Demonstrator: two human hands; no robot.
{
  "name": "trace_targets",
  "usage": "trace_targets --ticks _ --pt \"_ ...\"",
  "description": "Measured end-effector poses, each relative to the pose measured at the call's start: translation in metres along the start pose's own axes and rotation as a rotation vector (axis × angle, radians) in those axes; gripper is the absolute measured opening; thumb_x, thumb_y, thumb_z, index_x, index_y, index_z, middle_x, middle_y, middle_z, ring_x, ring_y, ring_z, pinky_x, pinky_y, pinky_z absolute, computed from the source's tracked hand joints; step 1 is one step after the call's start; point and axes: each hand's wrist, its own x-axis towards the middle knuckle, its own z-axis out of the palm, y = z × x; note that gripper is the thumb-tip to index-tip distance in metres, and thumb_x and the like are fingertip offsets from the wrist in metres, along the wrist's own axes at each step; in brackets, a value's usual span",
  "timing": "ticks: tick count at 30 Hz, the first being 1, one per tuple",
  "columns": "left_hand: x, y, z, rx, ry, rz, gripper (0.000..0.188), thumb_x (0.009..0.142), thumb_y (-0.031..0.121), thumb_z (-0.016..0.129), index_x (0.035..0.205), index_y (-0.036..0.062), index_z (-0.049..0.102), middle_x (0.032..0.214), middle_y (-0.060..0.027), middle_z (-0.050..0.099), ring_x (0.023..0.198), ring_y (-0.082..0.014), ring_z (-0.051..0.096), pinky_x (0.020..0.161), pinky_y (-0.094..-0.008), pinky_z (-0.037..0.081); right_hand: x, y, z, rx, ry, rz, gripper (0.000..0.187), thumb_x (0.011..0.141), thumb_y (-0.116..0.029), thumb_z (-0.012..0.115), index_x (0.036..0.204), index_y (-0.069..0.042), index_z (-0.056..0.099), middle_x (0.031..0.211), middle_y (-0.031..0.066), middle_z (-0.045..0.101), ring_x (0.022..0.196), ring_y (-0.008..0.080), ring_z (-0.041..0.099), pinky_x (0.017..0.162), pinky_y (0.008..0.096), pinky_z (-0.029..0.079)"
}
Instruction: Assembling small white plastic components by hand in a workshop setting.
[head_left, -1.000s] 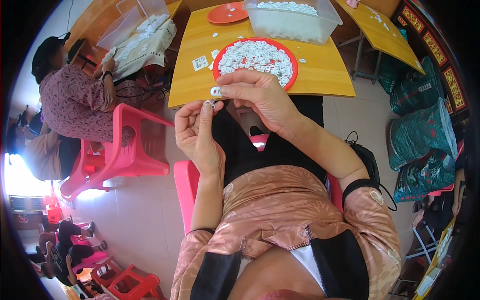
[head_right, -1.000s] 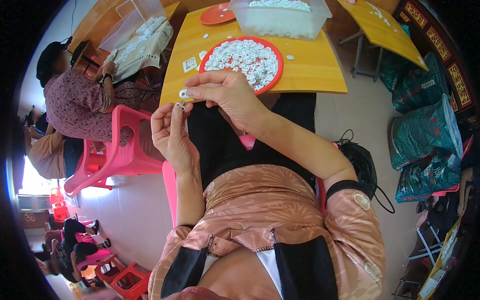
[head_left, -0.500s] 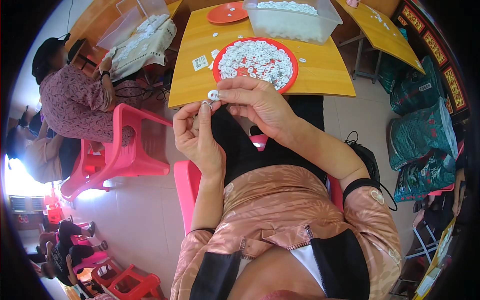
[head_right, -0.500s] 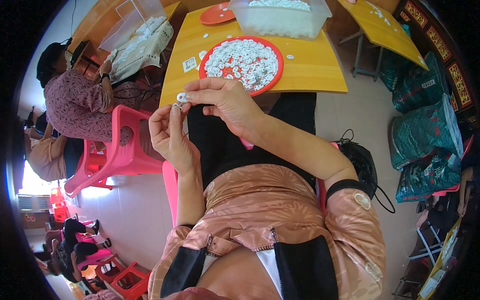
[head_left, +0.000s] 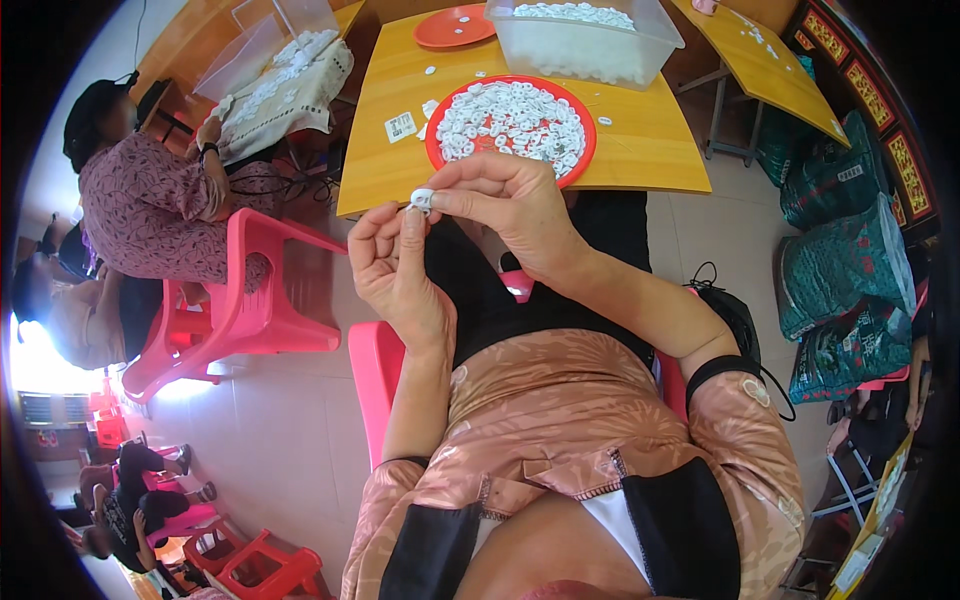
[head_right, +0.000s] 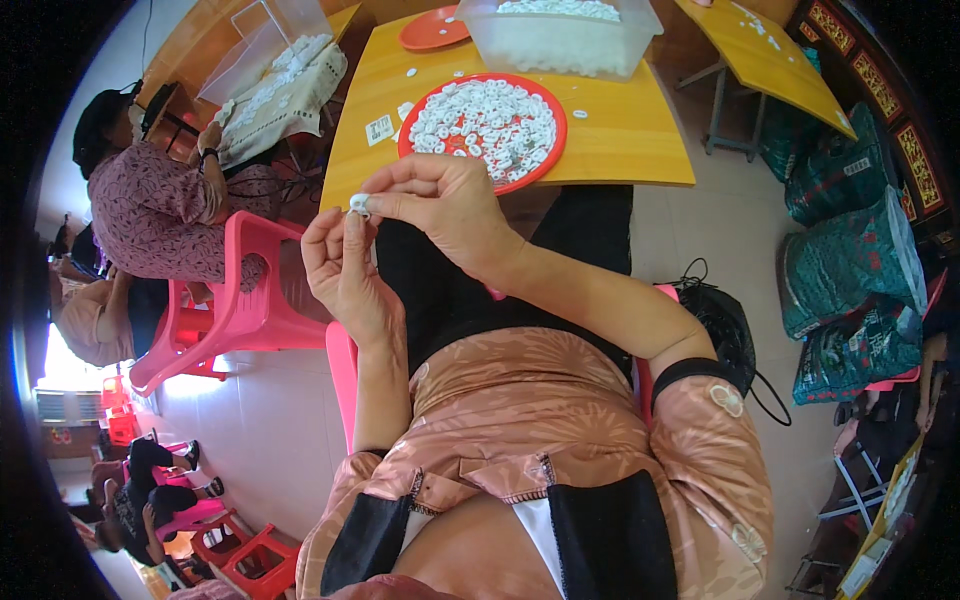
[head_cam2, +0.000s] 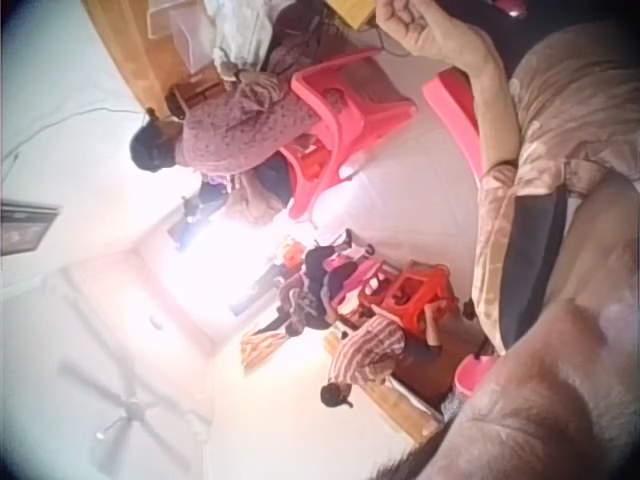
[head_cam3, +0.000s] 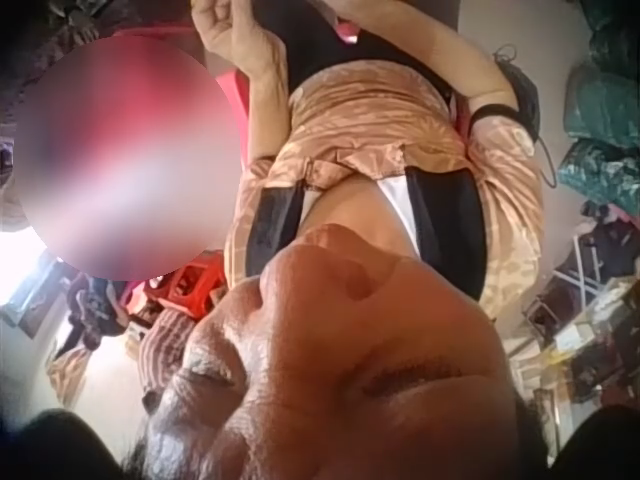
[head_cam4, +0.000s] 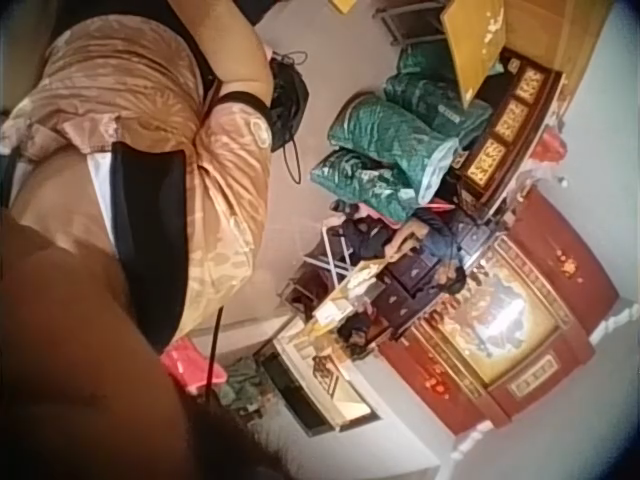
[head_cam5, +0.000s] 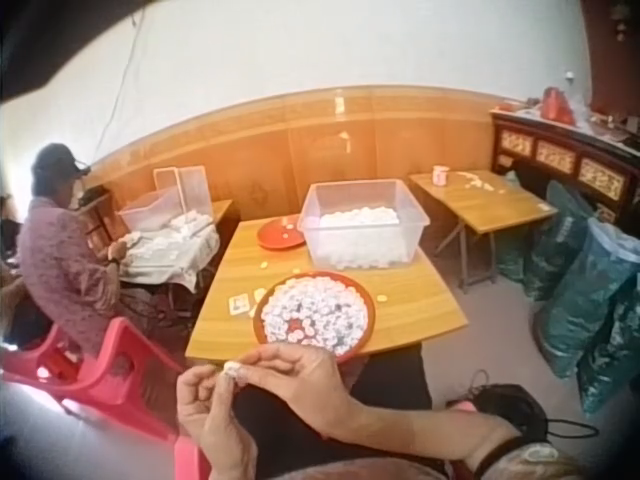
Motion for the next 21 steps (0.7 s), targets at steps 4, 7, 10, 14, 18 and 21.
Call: trace_targets --ticks 4,7,10,14,18,21 --pt "0.002 -0.002 -0.006 0.055 -0.058 -0.063 0.013 0.1 0.002 0.069 0.111 -0.0024 0.064 0.094 -0.0096 0.074 0.086 -0.0149 0.073 0.077 -0.0244 0.058 0.0 -0.004 0.002 0.078 0.005 0.015 0.017 0.095 0.0 0.073 0.11 0.005 0.072 0.097 0.0095 0.077 0.085 0.0101 0.072 0.075 0.0228 0.058" --pt "0.0 -0.003 -0.004 0.061 -0.1 -0.15 0.012 0.102 0.006 0.068 0.111 -0.0017 0.064 0.091 -0.0098 0.074 0.081 -0.0142 0.073 0.072 -0.0234 0.057 0.001 -0.006 0.002 0.056 0.051 0.005 0.015 0.093 0.0 0.074 0.106 0.007 0.073 0.089 0.009 0.077 0.076 0.0086 0.071 0.068 0.0214 0.058" --pt "-0.003 -0.003 0.002 0.057 -0.088 -0.116 0.012 0.103 0.009 0.067 0.109 -0.0015 0.064 0.092 -0.0112 0.075 0.079 -0.0147 0.073 0.07 -0.0238 0.058 0.002 -0.006 -0.001 0.016 0.042 -0.022 0.011 0.093 0.001 0.074 0.102 0.006 0.071 0.086 0.0085 0.077 0.074 0.0082 0.07 0.066 0.0212 0.058" --pt "-0.005 -0.004 0.002 0.065 -0.094 -0.045 0.012 0.104 0.008 0.066 0.11 -0.002 0.062 0.092 -0.0126 0.075 0.079 -0.0158 0.074 0.071 -0.0242 0.058 0.003 -0.005 -0.003 -0.021 0.015 -0.061 0.008 0.091 0.001 0.075 0.095 0.004 0.068 0.081 0.0082 0.076 0.073 0.0076 0.07 0.066 0.0217 0.057" --pt "-0.006 -0.004 0.003 0.086 -0.123 0.034 0.018 0.105 0.006 0.064 0.118 -0.0027 0.056 0.093 -0.0142 0.075 0.08 -0.0174 0.074 0.071 -0.0253 0.059 0.003 -0.011 -0.007 -0.091 -0.033 -0.062 0.008 0.095 0.002 0.073 0.099 0.001 0.066 0.093 0.0091 0.077 0.082 0.0097 0.073 0.072 0.0216 0.058" --pt "-0.004 -0.002 0.003 0.093 -0.141 -0.005 0.022 0.105 0.005 0.063 0.122 -0.0027 0.053 0.094 -0.015 0.075 0.081 -0.0181 0.074 0.072 -0.0258 0.059 0.006 -0.013 -0.01 0.018 -0.042 0.018 0.009 0.094 0.002 0.073 0.099 0.0 0.066 0.092 0.0087 0.077 0.081 0.0094 0.072 0.071 0.0218 0.058"
